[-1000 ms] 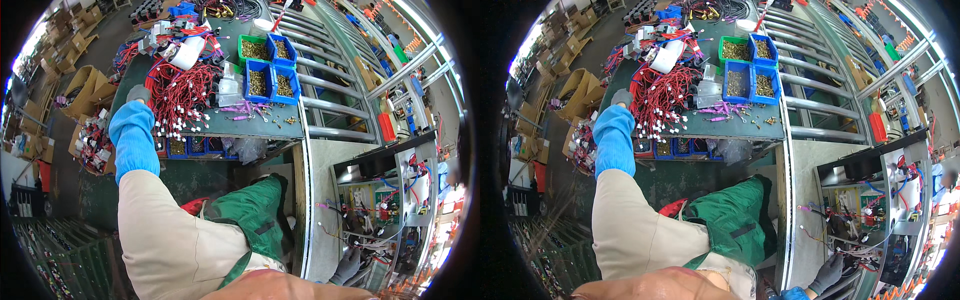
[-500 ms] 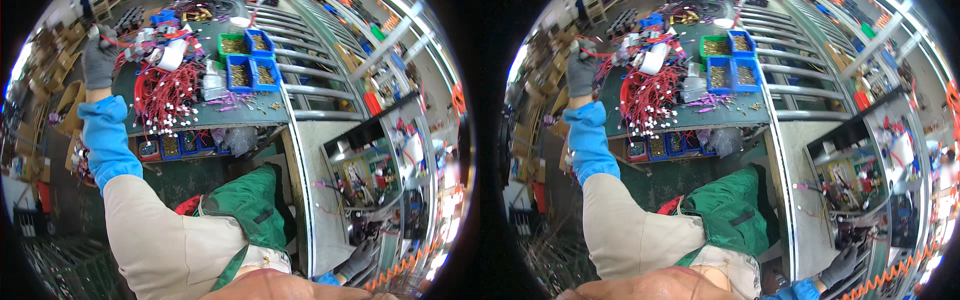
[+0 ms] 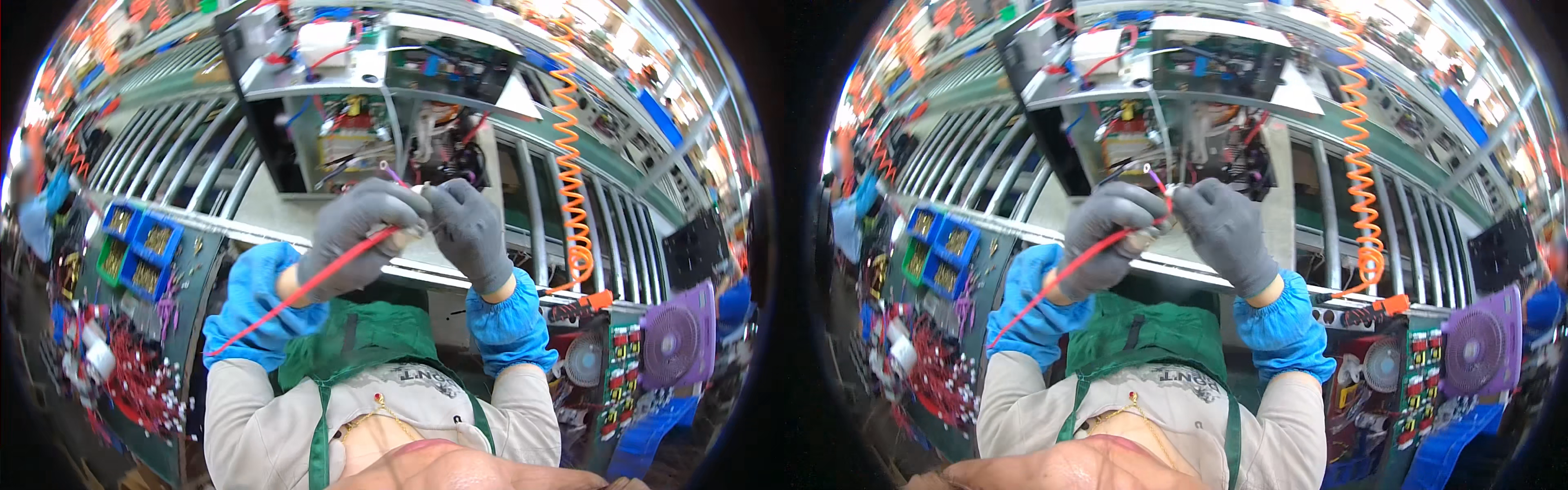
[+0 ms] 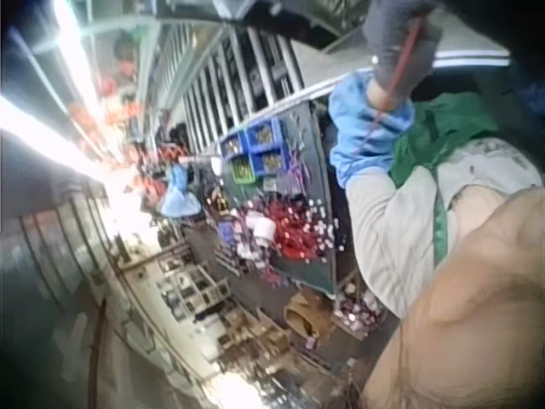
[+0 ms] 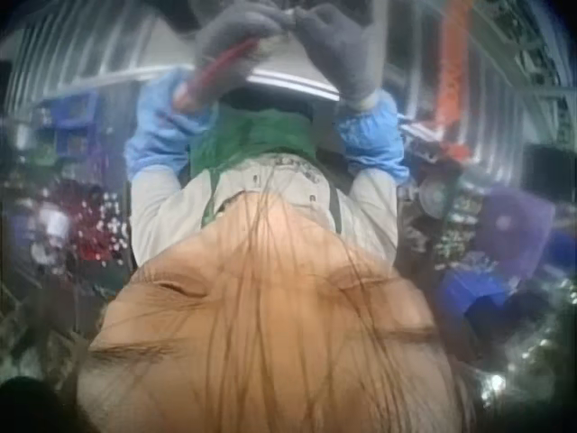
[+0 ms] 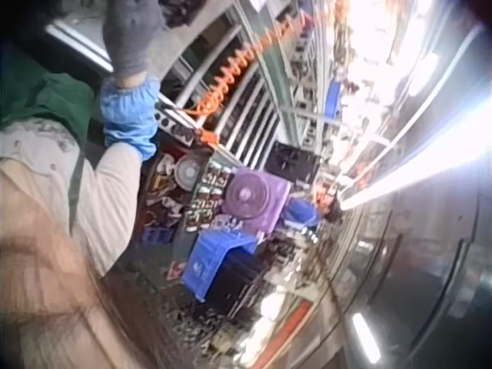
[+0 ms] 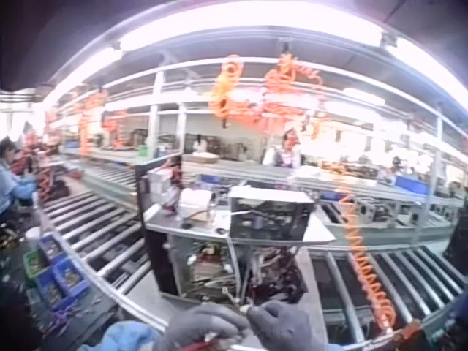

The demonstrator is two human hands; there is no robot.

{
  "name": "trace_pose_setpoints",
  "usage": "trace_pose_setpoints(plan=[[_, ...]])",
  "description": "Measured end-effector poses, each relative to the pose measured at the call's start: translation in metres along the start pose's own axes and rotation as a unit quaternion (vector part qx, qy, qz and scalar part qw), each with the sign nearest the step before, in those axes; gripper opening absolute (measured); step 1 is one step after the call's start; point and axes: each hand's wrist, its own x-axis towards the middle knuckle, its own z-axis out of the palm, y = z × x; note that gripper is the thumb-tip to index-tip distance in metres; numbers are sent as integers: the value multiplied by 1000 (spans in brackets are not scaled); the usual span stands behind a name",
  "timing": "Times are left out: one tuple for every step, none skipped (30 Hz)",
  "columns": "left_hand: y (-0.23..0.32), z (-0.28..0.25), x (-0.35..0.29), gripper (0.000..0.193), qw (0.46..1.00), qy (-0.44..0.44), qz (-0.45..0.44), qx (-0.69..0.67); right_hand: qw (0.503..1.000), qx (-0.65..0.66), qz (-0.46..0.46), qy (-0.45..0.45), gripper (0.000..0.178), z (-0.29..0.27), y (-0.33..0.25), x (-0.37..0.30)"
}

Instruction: Assemble internal components of an electronic device on a factory production line.

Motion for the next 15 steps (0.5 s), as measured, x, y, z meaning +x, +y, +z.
trace_pose_setpoints(plan=[[-6, 10, 12, 11, 997, -46, 43, 42, 999, -30, 19, 9, 19, -5, 14, -6], [-9, 22, 21, 12, 997, -47, 42, 33, 999, -30, 17, 30, 20, -12, 28, -10], [-12, 32, 29, 13, 998, -46, 40, 26, 998, -40, 20, 35, 20, -19, 35, -13], [-16, 40, 40, 22, 998, -27, 58, 20, 997, 16, 65, 41, 20, -24, 40, -16], [-21, 45, 45, 22, 997, -29, 65, 12, 991, 70, 108, 44, 20, -29, 41, -18], [-27, 49, 51, 21, 996, -32, 77, 6, 993, 11, 78, 83, 20, -29, 47, -18], [-32, 52, 57, 21, 995, -33, 90, 2, 994, 3, 76, 85, 20, -31, 51, -17], [-37, 56, 64, 20, 995, -29, 98, -3, 993, -8, 83, 85, 18, -32, 59, -15], [-42, 56, 71, 20, 994, -33, 102, -3, 992, -19, 89, 86, 16, -34, 67, -12], [-47, 55, 79, 19, 994, -35, 103, 11, 991, 7, 75, 108, 14, -36, 78, -6], [-54, 52, 84, 17, 994, -36, 103, 26, 974, 143, 121, 128, 18, -34, 84, -2], [-63, 51, 85, 14, 998, -24, 55, -29, 925, 290, 212, 127, 21, -38, 84, -2], [-68, 45, 89, 13, 998, -22, 59, -12, 845, 428, 296, 120, 24, -44, 79, 0], [-68, 46, 91, 13, 998, -22, 61, -9, 904, 331, 257, 87, 23, -44, 80, 1], [-69, 47, 93, 13, 998, -22, 63, -6, 948, 229, 214, 53, 22, -42, 81, 3]])
